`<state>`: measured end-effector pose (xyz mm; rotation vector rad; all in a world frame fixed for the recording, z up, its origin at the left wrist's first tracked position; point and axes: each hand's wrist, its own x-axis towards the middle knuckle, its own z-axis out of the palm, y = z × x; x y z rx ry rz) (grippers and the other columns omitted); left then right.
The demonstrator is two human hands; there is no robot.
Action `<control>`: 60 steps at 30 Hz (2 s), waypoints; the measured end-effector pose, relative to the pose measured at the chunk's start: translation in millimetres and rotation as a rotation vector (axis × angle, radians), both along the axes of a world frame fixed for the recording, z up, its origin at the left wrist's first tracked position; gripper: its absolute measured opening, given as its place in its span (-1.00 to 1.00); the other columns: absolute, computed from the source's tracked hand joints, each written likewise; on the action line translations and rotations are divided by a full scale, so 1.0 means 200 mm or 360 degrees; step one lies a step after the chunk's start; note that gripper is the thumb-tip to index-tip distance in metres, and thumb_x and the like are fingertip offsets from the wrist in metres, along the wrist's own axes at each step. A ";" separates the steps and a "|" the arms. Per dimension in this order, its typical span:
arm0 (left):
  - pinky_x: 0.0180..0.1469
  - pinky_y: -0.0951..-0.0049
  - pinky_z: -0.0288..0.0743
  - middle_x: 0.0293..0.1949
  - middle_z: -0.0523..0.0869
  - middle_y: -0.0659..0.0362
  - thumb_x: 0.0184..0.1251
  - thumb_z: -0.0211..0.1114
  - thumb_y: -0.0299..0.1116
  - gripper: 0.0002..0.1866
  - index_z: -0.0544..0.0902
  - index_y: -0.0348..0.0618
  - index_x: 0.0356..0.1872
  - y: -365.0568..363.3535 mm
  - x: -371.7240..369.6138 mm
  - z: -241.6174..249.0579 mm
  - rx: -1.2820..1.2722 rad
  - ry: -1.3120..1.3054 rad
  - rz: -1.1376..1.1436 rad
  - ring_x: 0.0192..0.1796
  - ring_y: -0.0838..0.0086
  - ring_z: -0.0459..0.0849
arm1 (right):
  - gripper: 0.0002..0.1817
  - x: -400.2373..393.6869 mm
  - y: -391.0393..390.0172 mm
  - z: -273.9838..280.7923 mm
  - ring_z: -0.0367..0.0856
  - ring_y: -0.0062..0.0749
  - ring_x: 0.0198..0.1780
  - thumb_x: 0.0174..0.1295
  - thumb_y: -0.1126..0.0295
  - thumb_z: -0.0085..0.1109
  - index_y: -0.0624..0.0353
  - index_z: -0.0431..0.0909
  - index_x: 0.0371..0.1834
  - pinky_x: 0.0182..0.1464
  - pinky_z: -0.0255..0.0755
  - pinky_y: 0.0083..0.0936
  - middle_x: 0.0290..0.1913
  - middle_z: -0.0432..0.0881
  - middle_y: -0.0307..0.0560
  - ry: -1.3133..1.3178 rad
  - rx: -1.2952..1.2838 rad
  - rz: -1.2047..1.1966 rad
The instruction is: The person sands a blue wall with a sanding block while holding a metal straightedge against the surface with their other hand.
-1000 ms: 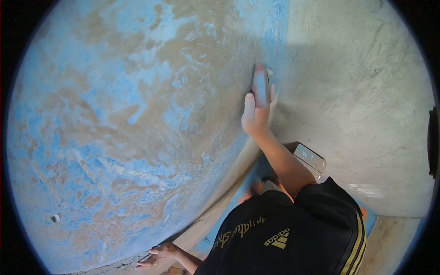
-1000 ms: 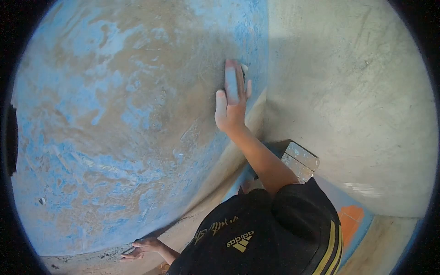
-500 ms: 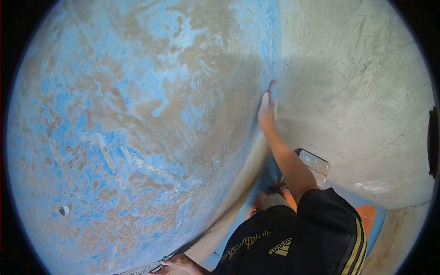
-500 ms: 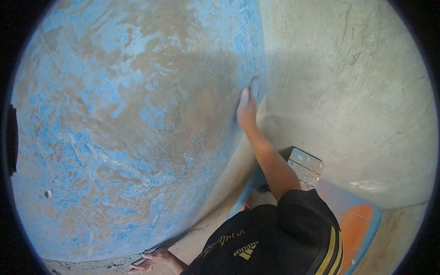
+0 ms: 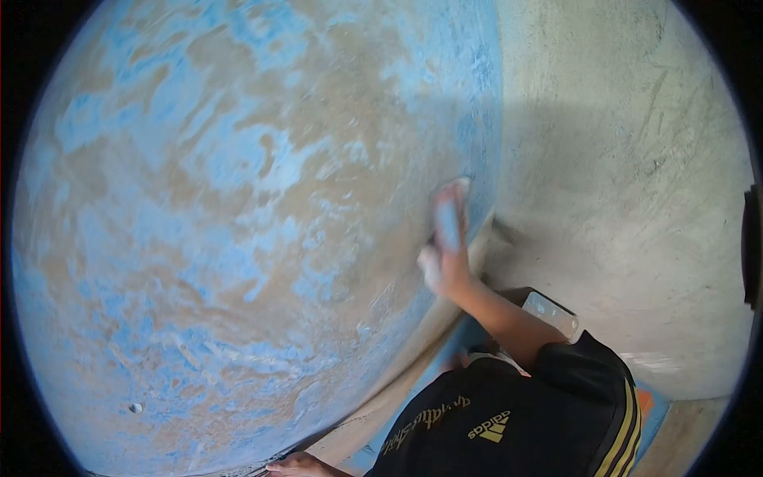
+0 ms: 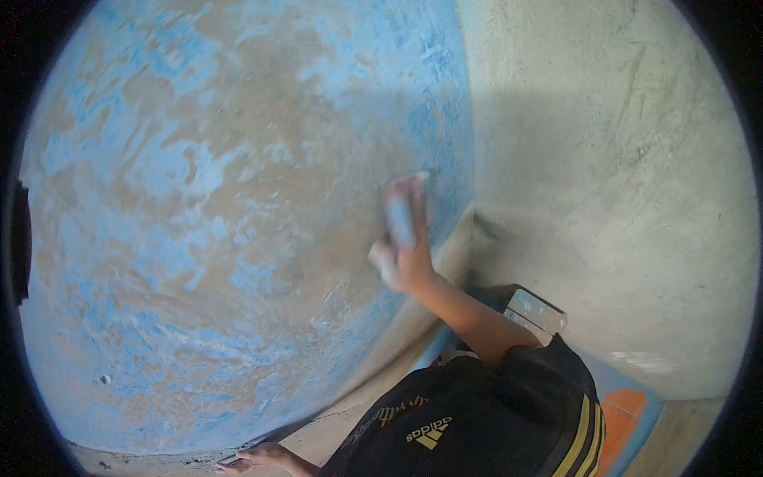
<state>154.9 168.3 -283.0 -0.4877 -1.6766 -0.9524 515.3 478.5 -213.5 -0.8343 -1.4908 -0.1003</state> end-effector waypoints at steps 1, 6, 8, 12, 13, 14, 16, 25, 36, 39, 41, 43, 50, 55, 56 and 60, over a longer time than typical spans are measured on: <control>0.57 -0.33 -0.16 0.65 -0.15 -0.26 0.69 -0.19 0.17 -0.22 0.06 -0.28 0.61 0.00 0.02 0.01 -0.0013 0.0007 -0.0004 0.67 -0.19 -0.14 | -0.29 0.03 0.02 -0.02 0.07 0.35 0.63 0.46 0.39 -0.07 0.42 0.08 0.64 0.61 -0.07 0.12 0.64 0.11 0.44 -0.0131 0.0073 -0.0034; 0.57 -0.33 -0.16 0.65 -0.15 -0.26 0.68 -0.18 0.18 -0.22 0.06 -0.27 0.61 0.05 0.13 0.02 -0.0021 0.0057 0.0008 0.67 -0.19 -0.15 | -0.31 0.23 0.36 -0.34 0.09 0.31 0.63 0.45 0.44 -0.08 0.46 0.08 0.63 0.60 -0.01 0.05 0.63 0.11 0.45 -0.0268 -0.0052 0.0038; 0.58 -0.33 -0.16 0.66 -0.15 -0.26 0.68 -0.17 0.18 -0.21 0.07 -0.27 0.61 0.14 0.17 0.02 0.0000 0.0082 -0.0003 0.67 -0.19 -0.15 | -0.33 0.21 0.24 -0.14 0.09 0.26 0.64 0.46 0.45 -0.12 0.47 0.07 0.62 0.61 0.00 -0.03 0.64 0.09 0.43 -0.0363 0.0064 0.0112; 0.58 -0.34 -0.17 0.66 -0.15 -0.26 0.68 -0.17 0.19 -0.21 0.07 -0.26 0.61 0.26 0.27 -0.02 -0.0029 0.0099 -0.0060 0.68 -0.19 -0.15 | -0.35 0.29 0.19 -0.07 0.09 0.15 0.67 0.50 0.45 -0.15 0.46 0.07 0.62 0.63 -0.02 -0.11 0.65 0.09 0.39 -0.0416 0.0171 0.0107; 0.58 -0.34 -0.17 0.66 -0.16 -0.26 0.68 -0.17 0.19 -0.21 0.07 -0.26 0.61 0.26 0.29 -0.04 -0.0044 0.0099 -0.0066 0.68 -0.19 -0.15 | -0.35 0.32 0.31 -0.19 0.08 0.12 0.67 0.51 0.42 -0.13 0.42 0.08 0.63 0.64 -0.04 -0.07 0.65 0.10 0.37 -0.0306 0.0153 0.0020; 0.58 -0.34 -0.17 0.66 -0.16 -0.26 0.68 -0.17 0.19 -0.21 0.07 -0.26 0.61 0.26 0.32 -0.05 -0.0064 0.0100 -0.0068 0.68 -0.19 -0.16 | -0.34 0.34 0.38 -0.26 0.08 0.10 0.68 0.51 0.39 -0.11 0.38 0.09 0.64 0.64 -0.06 -0.04 0.65 0.12 0.35 -0.0196 0.0131 -0.0063; 0.58 -0.34 -0.17 0.66 -0.16 -0.26 0.67 -0.16 0.19 -0.21 0.07 -0.26 0.61 0.29 0.35 -0.06 -0.0080 0.0118 -0.0088 0.68 -0.19 -0.16 | -0.36 0.35 0.38 -0.24 0.15 0.05 0.65 0.51 0.39 -0.11 0.38 0.14 0.62 0.63 -0.02 -0.05 0.61 0.21 0.31 -0.0292 0.0218 0.0092; 0.58 -0.34 -0.17 0.66 -0.17 -0.25 0.67 -0.15 0.20 -0.21 0.08 -0.25 0.61 0.45 0.43 -0.03 -0.0138 0.0195 -0.0201 0.68 -0.19 -0.17 | -0.55 0.39 0.51 -0.15 0.48 -0.17 0.44 0.47 0.21 0.04 0.22 0.59 0.29 0.56 0.09 0.08 0.28 0.65 0.06 0.0630 -0.0166 0.0355; 0.59 -0.35 -0.18 0.67 -0.17 -0.25 0.66 -0.14 0.21 -0.20 0.09 -0.24 0.61 0.50 0.45 -0.02 -0.0193 0.0246 -0.0218 0.69 -0.19 -0.18 | -0.54 0.44 0.32 -0.04 0.60 -0.21 0.27 0.57 0.19 -0.18 0.28 0.60 0.20 0.61 -0.01 -0.19 0.29 0.61 0.03 0.0040 0.0132 0.0689; 0.59 -0.35 -0.18 0.67 -0.18 -0.25 0.66 -0.13 0.21 -0.20 0.09 -0.24 0.61 0.50 0.45 -0.02 -0.0206 0.0259 -0.0227 0.69 -0.19 -0.18 | -0.56 0.41 0.40 -0.25 0.55 -0.19 0.33 0.49 0.18 -0.05 0.21 0.59 0.24 0.56 0.02 -0.12 0.36 0.58 -0.01 -0.0267 0.0393 0.0608; 0.59 -0.35 -0.18 0.67 -0.18 -0.25 0.66 -0.13 0.21 -0.20 0.09 -0.23 0.61 0.49 0.45 -0.01 -0.0216 0.0250 -0.0219 0.69 -0.19 -0.18 | -0.57 0.39 0.58 -0.42 0.48 -0.20 0.46 0.45 0.17 0.05 -0.04 0.63 0.31 0.59 -0.11 0.13 0.45 0.56 -0.21 0.0263 0.0124 0.0389; 0.59 -0.35 -0.18 0.67 -0.18 -0.25 0.66 -0.13 0.21 -0.20 0.09 -0.23 0.61 0.49 0.45 -0.01 -0.0210 0.0256 -0.0199 0.69 -0.19 -0.19 | -0.56 0.33 0.58 -0.37 0.48 -0.22 0.49 0.43 0.19 0.08 -0.12 0.63 0.35 0.58 -0.10 0.24 0.49 0.54 -0.30 0.0789 -0.0240 0.0276; 0.59 -0.36 -0.19 0.67 -0.19 -0.25 0.65 -0.12 0.22 -0.19 0.10 -0.23 0.61 0.46 0.47 0.02 -0.0252 0.0264 -0.0244 0.69 -0.19 -0.19 | -0.51 0.24 0.37 -0.25 0.55 -0.23 0.38 0.45 0.30 0.03 0.33 0.48 0.36 0.48 0.21 0.12 0.48 0.49 0.14 0.0152 0.0184 0.0470; 0.60 -0.36 -0.19 0.68 -0.19 -0.24 0.65 -0.11 0.23 -0.19 0.10 -0.22 0.61 0.44 0.51 0.09 -0.0280 0.0250 -0.0306 0.70 -0.19 -0.20 | -0.43 0.06 0.36 -0.50 0.52 -0.12 0.37 0.45 0.11 0.06 0.23 0.50 0.41 0.40 0.24 0.21 0.50 0.48 0.08 0.0809 -0.0462 0.0416; 0.60 -0.36 -0.19 0.68 -0.19 -0.24 0.65 -0.11 0.23 -0.19 0.10 -0.22 0.61 0.44 0.52 0.10 -0.0292 0.0238 -0.0331 0.70 -0.20 -0.20 | -0.40 0.01 0.19 -0.38 0.48 -0.08 0.41 0.46 0.04 0.03 0.22 0.51 0.41 0.41 0.21 0.23 0.52 0.45 0.09 0.0255 -0.0122 0.0371; 0.60 -0.37 -0.19 0.68 -0.21 -0.24 0.65 -0.08 0.22 -0.19 0.10 -0.21 0.62 0.36 0.51 0.17 -0.0368 0.0203 -0.0421 0.70 -0.19 -0.22 | -0.32 -0.08 0.00 -0.28 0.31 0.05 0.57 0.49 -0.07 0.01 0.27 0.50 0.43 0.52 0.05 0.24 0.56 0.38 0.15 -0.0195 0.0393 0.0431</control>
